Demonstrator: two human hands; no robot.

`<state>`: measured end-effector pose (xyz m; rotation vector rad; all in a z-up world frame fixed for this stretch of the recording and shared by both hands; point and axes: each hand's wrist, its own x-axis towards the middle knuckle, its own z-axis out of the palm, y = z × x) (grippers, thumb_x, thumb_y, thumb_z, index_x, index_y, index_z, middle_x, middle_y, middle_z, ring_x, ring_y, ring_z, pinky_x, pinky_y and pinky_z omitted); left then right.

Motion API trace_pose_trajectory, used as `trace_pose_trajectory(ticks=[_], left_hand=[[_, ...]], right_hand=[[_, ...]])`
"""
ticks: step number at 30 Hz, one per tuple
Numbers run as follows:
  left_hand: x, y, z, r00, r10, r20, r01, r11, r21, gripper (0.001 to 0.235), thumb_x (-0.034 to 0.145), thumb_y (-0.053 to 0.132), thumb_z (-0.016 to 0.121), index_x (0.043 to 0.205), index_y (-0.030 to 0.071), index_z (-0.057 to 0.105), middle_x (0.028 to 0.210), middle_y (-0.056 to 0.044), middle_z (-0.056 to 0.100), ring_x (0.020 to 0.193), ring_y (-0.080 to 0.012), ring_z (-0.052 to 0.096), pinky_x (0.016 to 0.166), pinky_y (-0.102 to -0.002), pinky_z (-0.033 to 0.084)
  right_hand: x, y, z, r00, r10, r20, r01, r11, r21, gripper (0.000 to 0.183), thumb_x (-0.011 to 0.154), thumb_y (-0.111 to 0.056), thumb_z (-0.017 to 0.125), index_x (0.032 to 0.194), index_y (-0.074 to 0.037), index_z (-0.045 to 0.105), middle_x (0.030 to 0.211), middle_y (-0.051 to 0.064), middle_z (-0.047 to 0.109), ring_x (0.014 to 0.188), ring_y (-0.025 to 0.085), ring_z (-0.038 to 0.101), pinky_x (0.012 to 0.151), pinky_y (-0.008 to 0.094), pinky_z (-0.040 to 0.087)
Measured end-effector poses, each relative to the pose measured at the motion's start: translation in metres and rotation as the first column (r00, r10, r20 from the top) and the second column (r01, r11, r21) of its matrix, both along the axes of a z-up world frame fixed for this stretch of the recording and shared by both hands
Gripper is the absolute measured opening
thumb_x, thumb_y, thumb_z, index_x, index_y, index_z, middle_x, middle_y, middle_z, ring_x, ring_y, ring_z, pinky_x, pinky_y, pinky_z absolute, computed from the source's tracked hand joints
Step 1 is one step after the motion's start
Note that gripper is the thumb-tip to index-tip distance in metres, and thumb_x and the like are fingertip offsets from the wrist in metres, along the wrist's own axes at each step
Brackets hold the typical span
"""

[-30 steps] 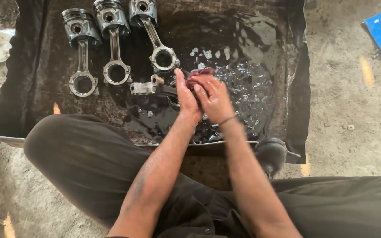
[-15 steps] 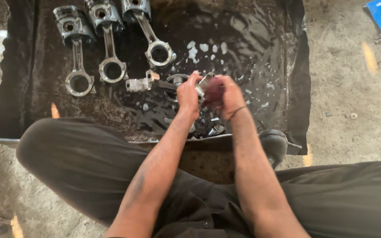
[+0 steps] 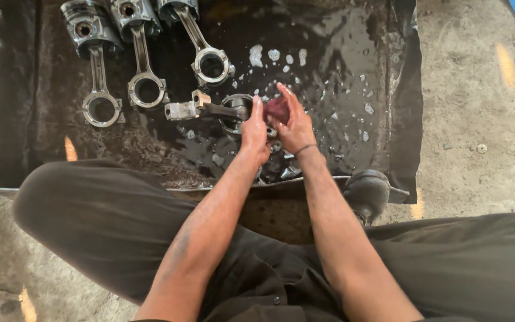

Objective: The person scrubs and wipes several engine pistons and connecting rods with a red cloth over a black tray filled with dark liquid. The person handles each part individually, turning them over and wiping different sides before placing them back in the tray.

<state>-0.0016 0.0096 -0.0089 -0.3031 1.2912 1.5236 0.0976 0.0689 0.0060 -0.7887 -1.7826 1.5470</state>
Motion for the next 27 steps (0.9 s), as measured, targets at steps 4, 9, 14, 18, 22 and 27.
trace_pose_trajectory(ticks=[4, 9, 14, 18, 22, 27], left_hand=[[0.007, -0.002, -0.005, 0.994, -0.101, -0.037, 0.099, 0.994, -0.043, 0.045, 0.090, 0.052, 0.067, 0.113, 0.013, 0.070, 0.113, -0.003, 0.067, 0.098, -0.0201, 0.062, 0.076, -0.045, 0.052], [0.015, -0.006, -0.020, 0.957, -0.179, 0.227, 0.093, 0.934, 0.344, 0.030, 0.092, 0.011, 0.074, 0.118, 0.001, 0.064, 0.114, -0.015, 0.066, 0.100, -0.0286, 0.068, 0.085, -0.043, 0.059], [0.001, -0.006, 0.000, 0.905, -0.229, 0.360, 0.062, 0.905, 0.422, 0.039, 0.092, 0.005, 0.070, 0.126, -0.007, 0.055, 0.119, -0.023, 0.066, 0.112, -0.0346, 0.068, 0.102, -0.049, 0.058], [0.006, -0.010, 0.028, 0.905, -0.263, 0.334, 0.069, 0.867, 0.493, 0.047, 0.091, -0.001, 0.064, 0.136, -0.002, 0.051, 0.128, -0.024, 0.063, 0.120, -0.0379, 0.064, 0.106, -0.051, 0.055], [0.015, -0.009, 0.044, 0.859, -0.305, 0.412, 0.009, 0.813, 0.582, 0.048, 0.094, -0.004, 0.060, 0.141, -0.004, 0.050, 0.136, -0.025, 0.060, 0.128, -0.0395, 0.061, 0.110, -0.049, 0.053], [0.005, -0.007, 0.054, 0.883, -0.246, 0.400, 0.001, 0.853, 0.522, 0.043, 0.093, 0.010, 0.063, 0.134, -0.001, 0.055, 0.132, -0.021, 0.063, 0.120, -0.0389, 0.064, 0.105, -0.049, 0.054]], right_hand=[[-0.004, 0.004, 0.004, 0.906, -0.271, 0.324, 0.205, 0.953, 0.223, 0.030, 0.096, -0.026, 0.067, 0.120, -0.008, 0.070, 0.100, 0.009, 0.075, 0.092, 0.019, 0.071, 0.082, 0.034, 0.057], [0.003, 0.044, -0.039, 0.874, -0.367, 0.317, 0.411, 0.908, -0.083, 0.061, 0.108, -0.056, 0.038, 0.110, -0.007, 0.074, 0.096, 0.015, 0.077, 0.082, 0.020, 0.067, 0.073, 0.033, 0.053], [0.064, 0.084, -0.114, 0.595, -0.688, 0.415, 0.574, 0.725, 0.380, 0.050, 0.094, -0.043, 0.068, 0.127, -0.006, 0.067, 0.126, 0.020, 0.065, 0.112, 0.033, 0.062, 0.097, 0.046, 0.048], [0.077, 0.064, -0.179, 0.594, -0.605, 0.529, 0.135, 0.724, 0.677, 0.090, 0.060, -0.031, 0.086, 0.141, -0.003, 0.061, 0.151, 0.038, 0.032, 0.133, 0.063, 0.040, 0.106, 0.060, 0.043], [0.082, 0.061, -0.201, 0.613, -0.436, 0.659, 0.266, 0.899, 0.347, 0.036, 0.094, -0.017, 0.071, 0.128, -0.025, 0.071, 0.141, 0.014, 0.065, 0.123, 0.035, 0.065, 0.108, 0.045, 0.052], [0.075, 0.081, -0.113, 0.927, -0.333, -0.170, 0.231, 0.868, -0.439, 0.038, 0.104, -0.017, 0.068, 0.137, -0.001, 0.058, 0.115, 0.016, 0.071, 0.091, 0.027, 0.066, 0.075, 0.036, 0.057]])
